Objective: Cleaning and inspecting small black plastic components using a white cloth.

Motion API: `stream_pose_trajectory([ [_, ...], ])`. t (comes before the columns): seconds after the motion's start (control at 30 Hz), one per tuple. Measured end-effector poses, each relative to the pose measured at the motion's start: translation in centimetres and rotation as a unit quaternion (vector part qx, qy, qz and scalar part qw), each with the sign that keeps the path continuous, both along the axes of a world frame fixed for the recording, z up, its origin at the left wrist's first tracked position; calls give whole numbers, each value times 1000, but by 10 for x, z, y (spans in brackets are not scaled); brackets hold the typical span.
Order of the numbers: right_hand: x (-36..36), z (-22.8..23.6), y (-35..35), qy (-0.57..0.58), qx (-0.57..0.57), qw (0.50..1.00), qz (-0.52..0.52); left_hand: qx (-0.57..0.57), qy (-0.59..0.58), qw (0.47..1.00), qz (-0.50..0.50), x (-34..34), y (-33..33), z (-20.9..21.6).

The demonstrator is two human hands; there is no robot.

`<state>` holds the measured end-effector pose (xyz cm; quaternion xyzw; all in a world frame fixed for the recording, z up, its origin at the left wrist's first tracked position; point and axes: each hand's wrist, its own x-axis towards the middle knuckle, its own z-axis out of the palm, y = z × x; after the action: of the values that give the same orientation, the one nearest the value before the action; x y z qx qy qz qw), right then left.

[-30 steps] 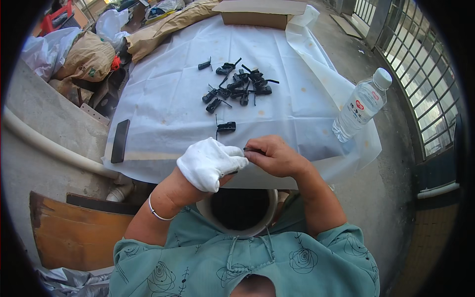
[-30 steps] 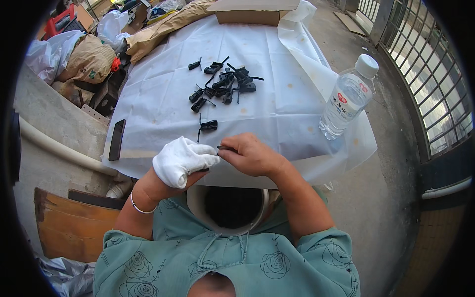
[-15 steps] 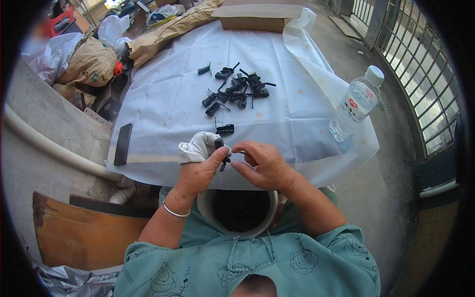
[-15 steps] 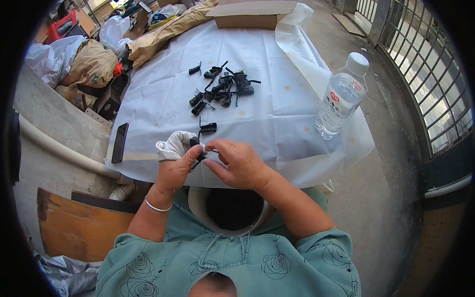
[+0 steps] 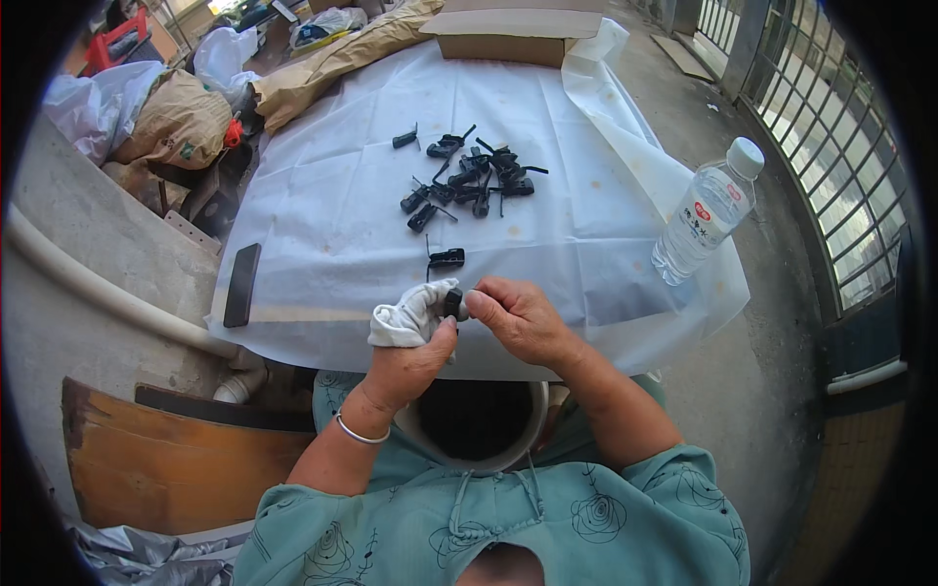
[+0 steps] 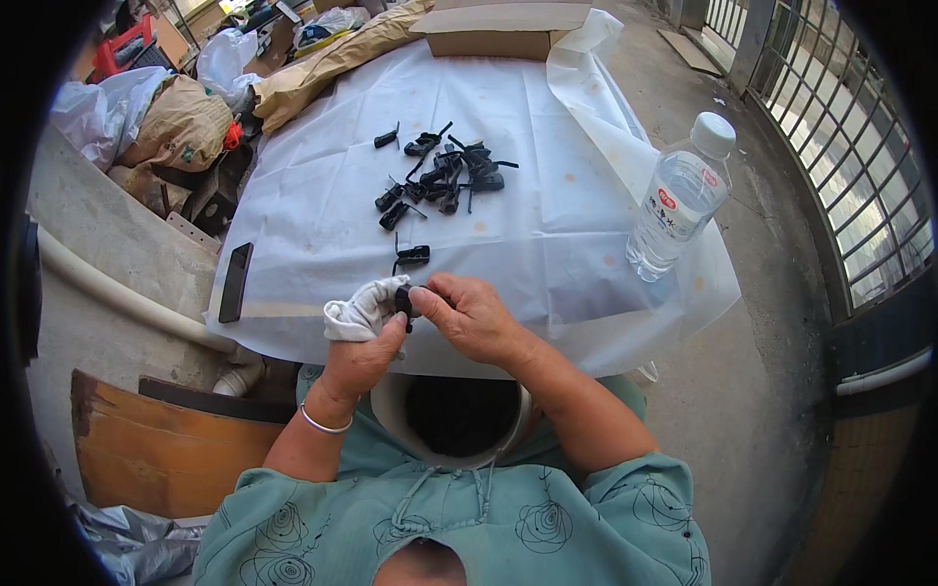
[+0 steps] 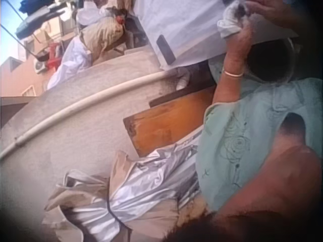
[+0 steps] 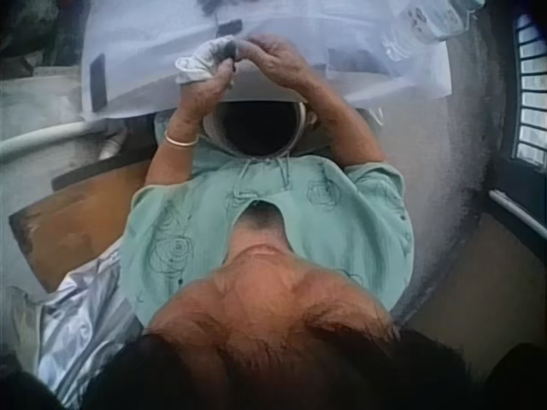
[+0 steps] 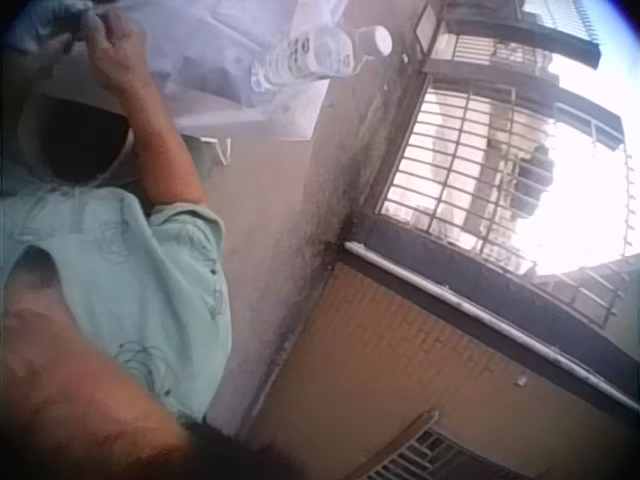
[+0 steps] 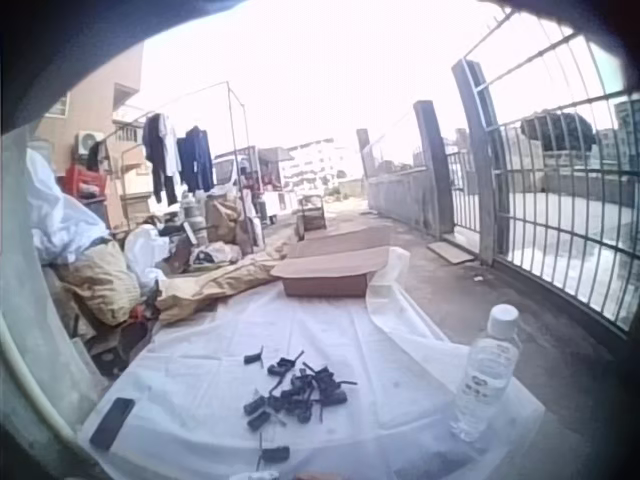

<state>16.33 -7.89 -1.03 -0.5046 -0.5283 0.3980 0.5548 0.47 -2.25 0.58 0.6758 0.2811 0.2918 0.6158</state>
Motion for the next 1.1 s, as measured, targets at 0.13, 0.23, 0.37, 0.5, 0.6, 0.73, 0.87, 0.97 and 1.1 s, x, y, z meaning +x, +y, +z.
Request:
stream_pose_trajectory([
  [0.13,-6,-6,-2,-76,39,996,-1,15,48,999,22,2,0,0],
  [0.23,-10,-12,2,-88,23,996,2,92,74,992,44,3,0,-5],
  [0.37,-16,-26,6,12,14,1000,4,213,89,971,56,2,3,-10],
  [0.5,-25,-39,11,48,-4,998,-26,282,115,950,67,2,0,-14],
  [0.6,-24,-29,8,50,-30,998,17,263,105,957,65,-2,0,-17],
  [0.73,-9,-1,3,-123,-3,992,-5,65,-20,997,47,-6,13,-10],
  [0.87,-1,-19,4,-276,111,954,-43,-102,-63,992,27,-9,15,-2],
  [0.97,2,-15,6,-227,214,949,-53,-52,-16,998,16,-9,12,0],
  [1.1,-2,-9,4,-156,147,976,-40,3,32,996,-85,-6,5,5],
])
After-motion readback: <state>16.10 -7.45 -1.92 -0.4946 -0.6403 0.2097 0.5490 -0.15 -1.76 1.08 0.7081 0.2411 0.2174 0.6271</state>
